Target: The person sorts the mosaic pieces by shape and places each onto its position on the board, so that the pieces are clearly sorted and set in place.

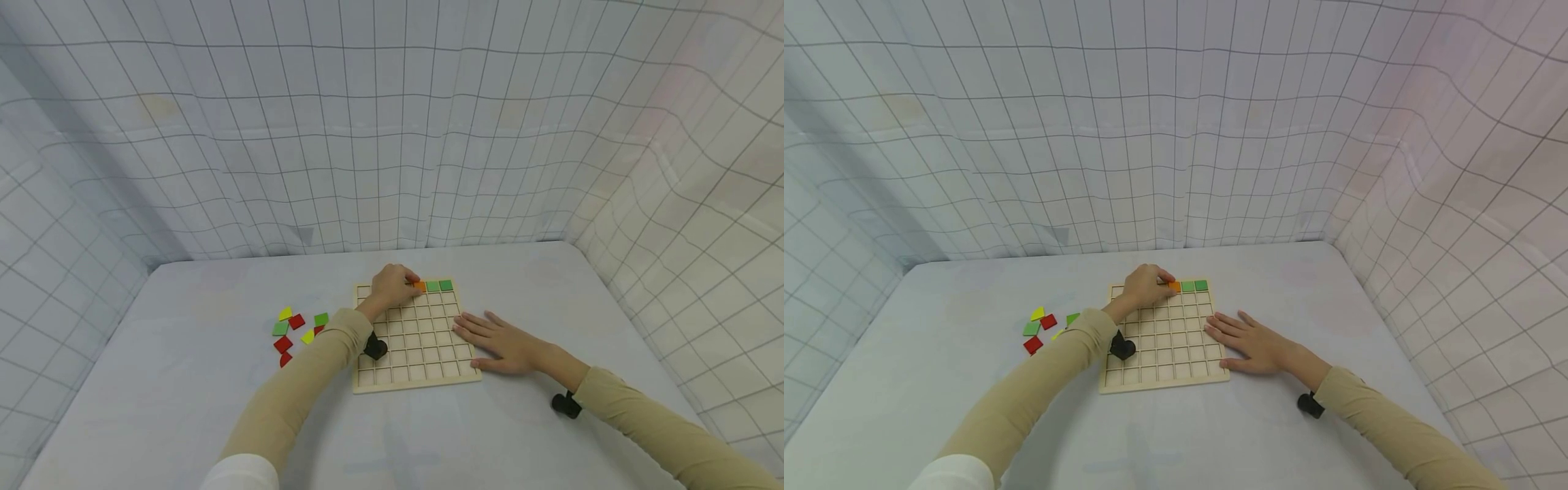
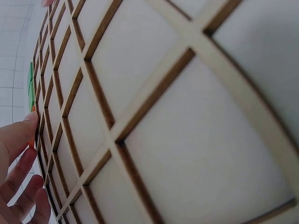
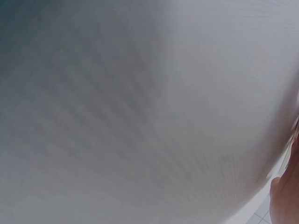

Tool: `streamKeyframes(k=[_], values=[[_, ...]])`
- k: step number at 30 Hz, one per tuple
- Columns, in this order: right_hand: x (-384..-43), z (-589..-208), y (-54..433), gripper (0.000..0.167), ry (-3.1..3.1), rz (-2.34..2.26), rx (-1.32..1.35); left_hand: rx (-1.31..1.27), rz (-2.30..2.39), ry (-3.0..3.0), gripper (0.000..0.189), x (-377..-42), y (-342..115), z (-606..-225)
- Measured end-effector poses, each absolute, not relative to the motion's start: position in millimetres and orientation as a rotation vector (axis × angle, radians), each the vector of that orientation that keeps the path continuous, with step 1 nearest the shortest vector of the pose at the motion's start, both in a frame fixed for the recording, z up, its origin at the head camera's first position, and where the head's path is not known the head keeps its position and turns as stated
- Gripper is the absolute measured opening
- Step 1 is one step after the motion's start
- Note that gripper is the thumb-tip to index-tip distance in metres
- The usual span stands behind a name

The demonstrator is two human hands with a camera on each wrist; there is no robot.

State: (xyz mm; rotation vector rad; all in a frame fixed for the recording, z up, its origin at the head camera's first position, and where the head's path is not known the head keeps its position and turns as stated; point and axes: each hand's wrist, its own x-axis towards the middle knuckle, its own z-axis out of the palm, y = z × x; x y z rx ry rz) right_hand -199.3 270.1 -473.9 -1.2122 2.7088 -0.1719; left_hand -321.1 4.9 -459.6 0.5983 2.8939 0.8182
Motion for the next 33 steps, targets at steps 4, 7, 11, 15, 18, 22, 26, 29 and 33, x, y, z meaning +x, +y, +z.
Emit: streamKeyframes(k=[4, 7, 11, 15, 18, 22, 26, 29, 33], values=[[-200.0, -474.6, 270.4, 0.069, 2.702, -0.17, -1.196, 0.597, 0.82, 2.892, 0.028, -321.5, 4.9, -459.8], [-199.8, -474.7, 270.6, 0.069, 2.704, -0.168, -1.191, 0.6, 0.814, 2.896, 0.028, -321.4, 5.3, -459.4], [-199.7, -474.7, 270.8, 0.069, 2.705, -0.162, -1.191, 0.606, 0.806, 2.898, 0.028, -321.0, 5.4, -459.0], [-199.4, -474.8, 270.8, 0.069, 2.705, -0.156, -1.193, 0.605, 0.808, 2.894, 0.028, -320.4, 5.0, -459.0], [-199.1, -474.7, 271.2, 0.07, 2.702, -0.156, -1.191, 0.605, 0.813, 2.889, 0.028, -320.0, 4.8, -459.2], [-199.3, -474.4, 270.5, 0.07, 2.704, -0.165, -1.2, 0.604, 0.816, 2.888, 0.029, -319.3, 2.8, -459.2], [-199.3, -473.8, 269.5, 0.07, 2.718, -0.167, -1.229, 0.598, 0.837, 2.883, 0.028, -318.0, 0.6, -458.5], [-199.1, -473.7, 269.1, 0.069, 2.722, -0.169, -1.234, 0.591, 0.861, 2.88, 0.027, -316.3, -1.5, -457.6], [-198.3, -473.7, 269.8, 0.07, 2.711, -0.17, -1.204, 0.589, 0.889, 2.877, 0.026, -312.0, -6.3, -455.0]])
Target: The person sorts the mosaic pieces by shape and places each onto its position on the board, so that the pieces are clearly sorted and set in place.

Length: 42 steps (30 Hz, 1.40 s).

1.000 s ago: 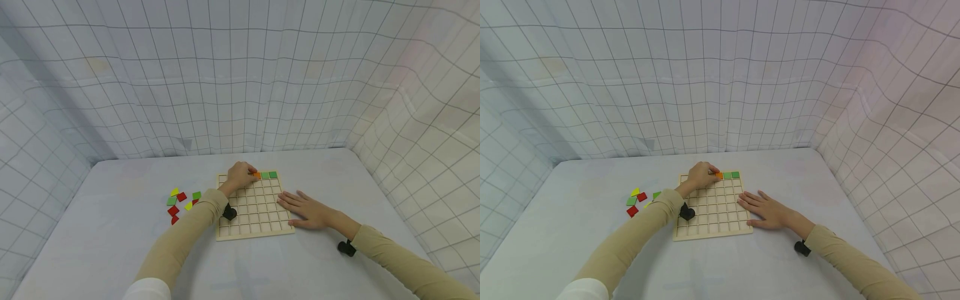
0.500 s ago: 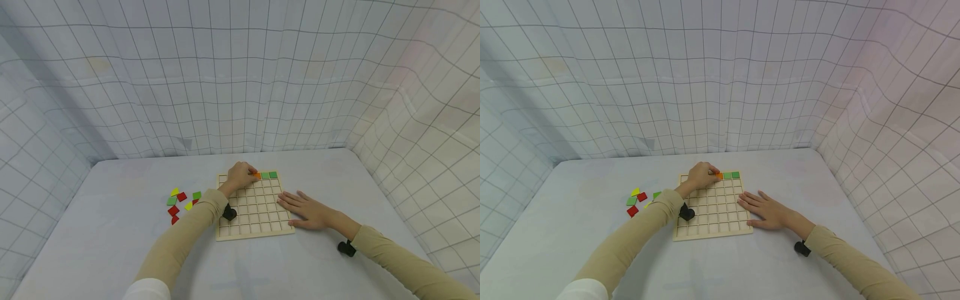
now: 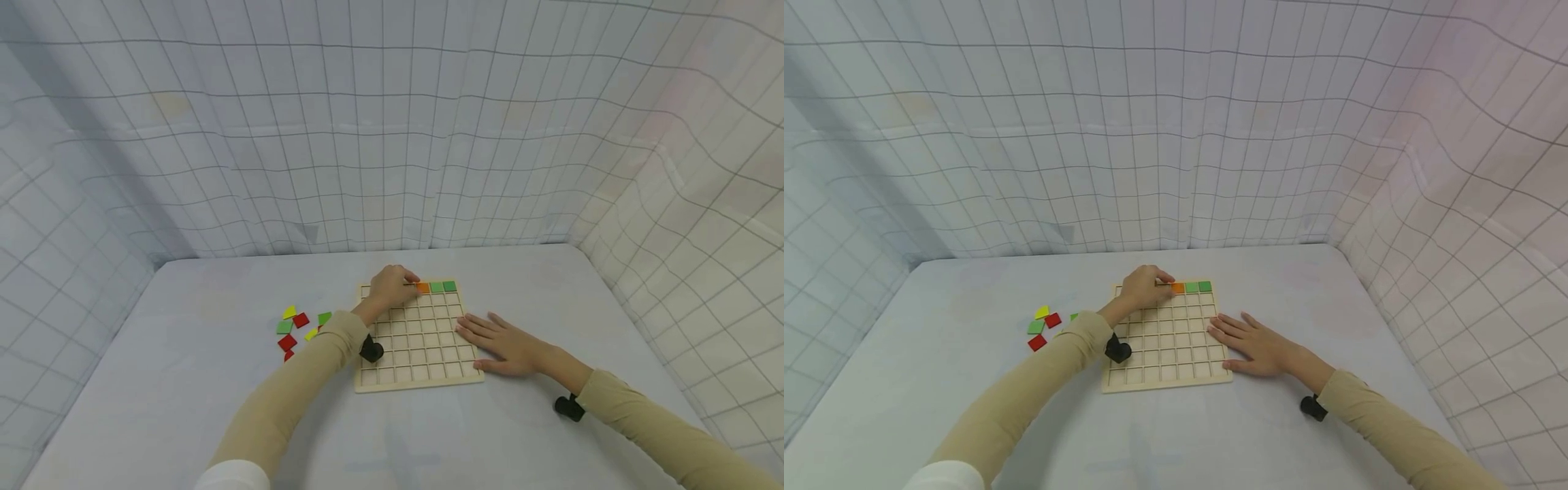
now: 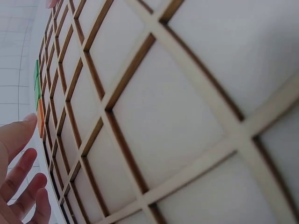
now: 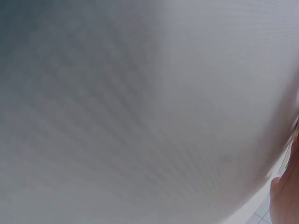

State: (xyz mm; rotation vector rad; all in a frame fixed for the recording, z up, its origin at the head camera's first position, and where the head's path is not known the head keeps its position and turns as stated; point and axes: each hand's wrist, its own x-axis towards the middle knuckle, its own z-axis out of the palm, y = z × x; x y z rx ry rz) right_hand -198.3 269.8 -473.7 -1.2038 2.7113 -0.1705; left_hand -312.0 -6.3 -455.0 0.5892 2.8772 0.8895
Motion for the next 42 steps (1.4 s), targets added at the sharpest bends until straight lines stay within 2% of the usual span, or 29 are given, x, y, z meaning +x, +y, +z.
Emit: streamKeyframes(k=[42], values=[[-196.8, -476.8, 269.5, 0.071, 2.748, -0.163, -1.208, 0.501, 0.826, 3.016, 0.029, -285.3, -109.6, -430.3]])
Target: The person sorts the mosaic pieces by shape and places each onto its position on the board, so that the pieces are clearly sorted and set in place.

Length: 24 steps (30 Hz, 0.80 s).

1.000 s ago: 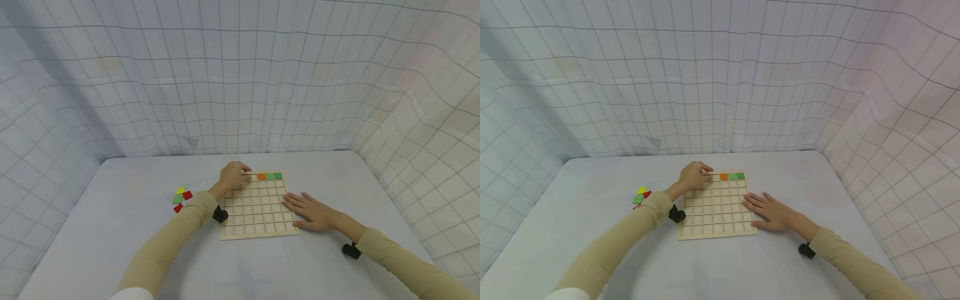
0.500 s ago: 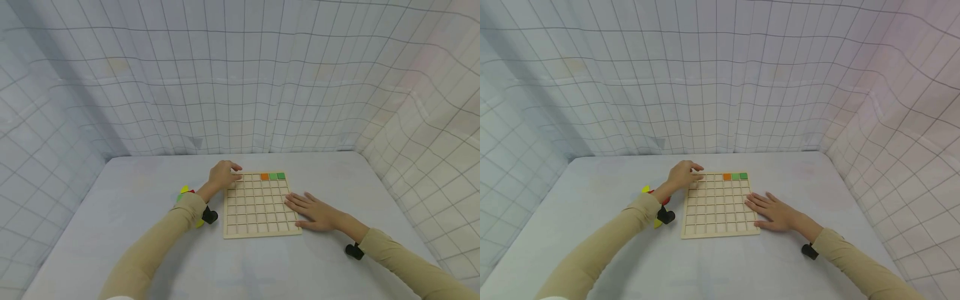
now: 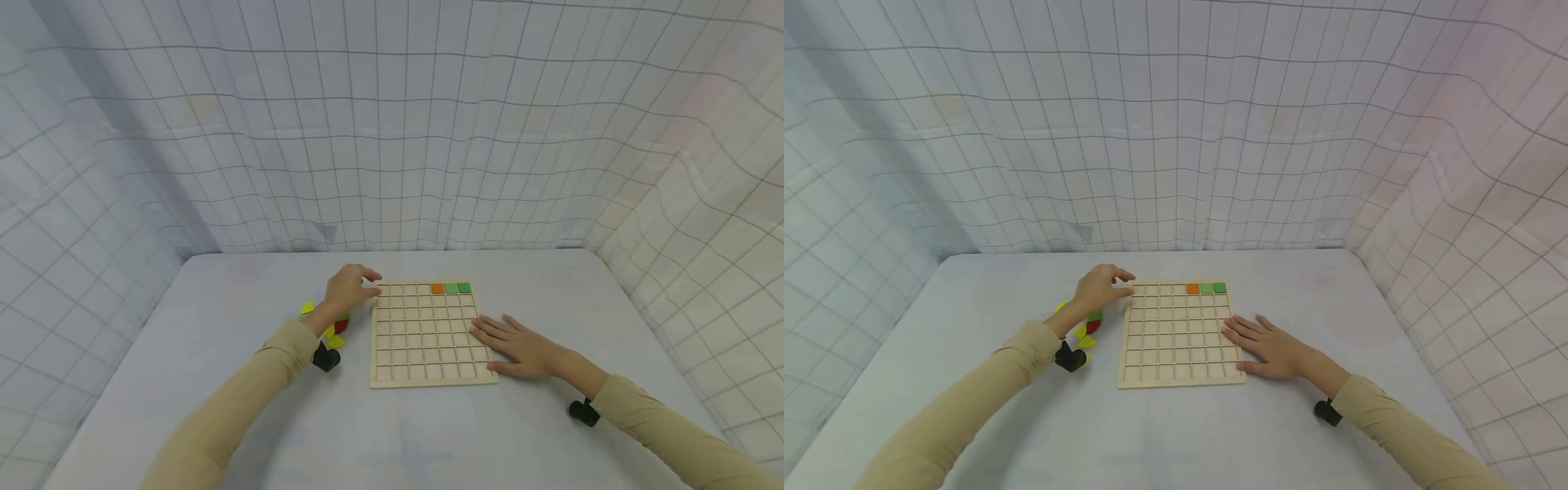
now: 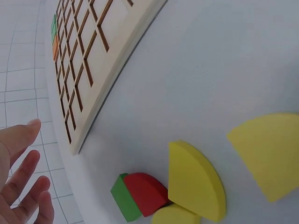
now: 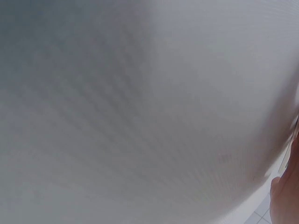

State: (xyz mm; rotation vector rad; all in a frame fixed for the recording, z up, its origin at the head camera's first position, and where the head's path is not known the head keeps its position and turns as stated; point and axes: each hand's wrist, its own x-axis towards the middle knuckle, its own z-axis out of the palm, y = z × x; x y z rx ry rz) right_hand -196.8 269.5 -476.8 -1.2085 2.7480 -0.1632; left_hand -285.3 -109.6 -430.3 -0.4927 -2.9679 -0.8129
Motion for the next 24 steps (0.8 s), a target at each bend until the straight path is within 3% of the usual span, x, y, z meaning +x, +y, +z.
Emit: streamKeyframes(k=[24], values=[[-193.9, -474.2, 267.4, 0.072, 2.758, -0.178, -1.211, -0.305, -0.831, -3.014, 0.03, -255.2, -162.2, -433.8]])
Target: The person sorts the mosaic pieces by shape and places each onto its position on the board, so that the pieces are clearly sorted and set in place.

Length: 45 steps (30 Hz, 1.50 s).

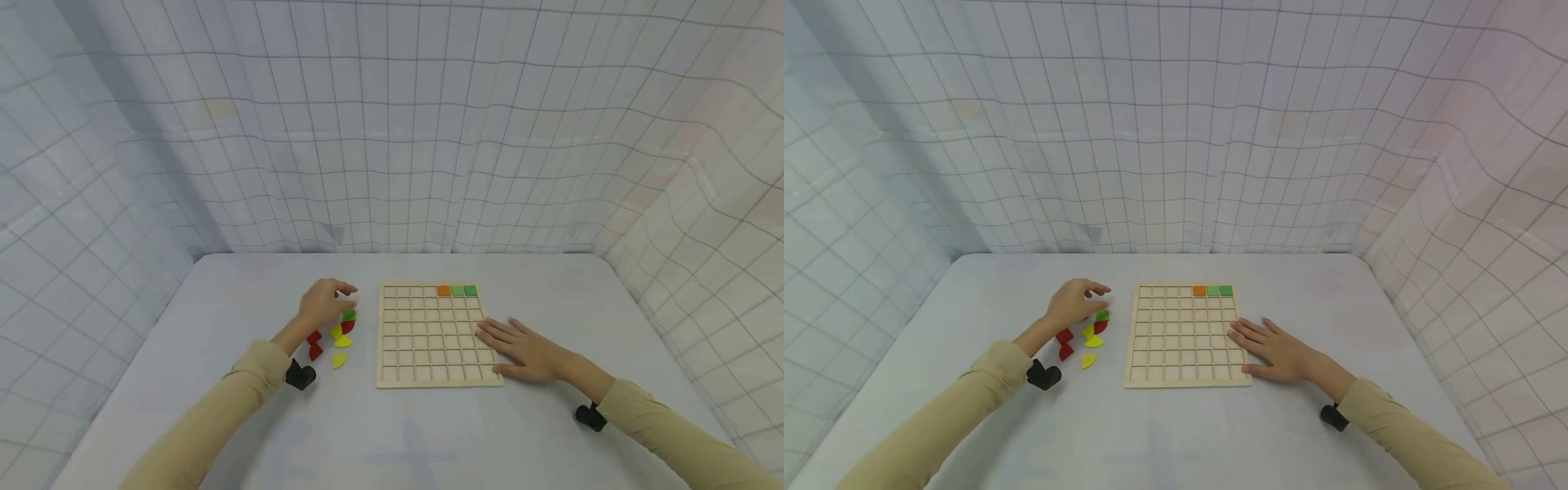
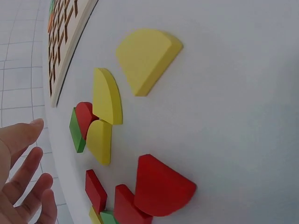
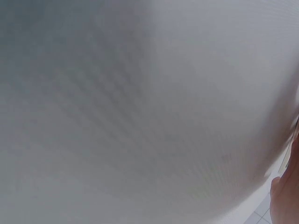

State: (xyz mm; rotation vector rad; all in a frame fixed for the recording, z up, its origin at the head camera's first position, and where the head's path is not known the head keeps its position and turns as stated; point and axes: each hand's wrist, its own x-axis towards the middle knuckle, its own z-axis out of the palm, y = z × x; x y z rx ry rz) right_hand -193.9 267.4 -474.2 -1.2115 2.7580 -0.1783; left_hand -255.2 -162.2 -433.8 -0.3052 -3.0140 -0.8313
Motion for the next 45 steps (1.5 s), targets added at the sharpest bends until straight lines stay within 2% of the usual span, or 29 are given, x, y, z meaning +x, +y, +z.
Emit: streamKeyframes(k=[19, 45], values=[[-195.2, -475.3, 269.6, 0.072, 2.773, -0.169, -1.224, -0.413, -0.885, -3.007, 0.03, -241.6, -188.7, -448.5], [-193.5, -473.4, 268.1, 0.07, 2.755, -0.217, -1.244, -0.438, -0.883, -3.049, 0.03, -242.5, -181.8, -452.3]])
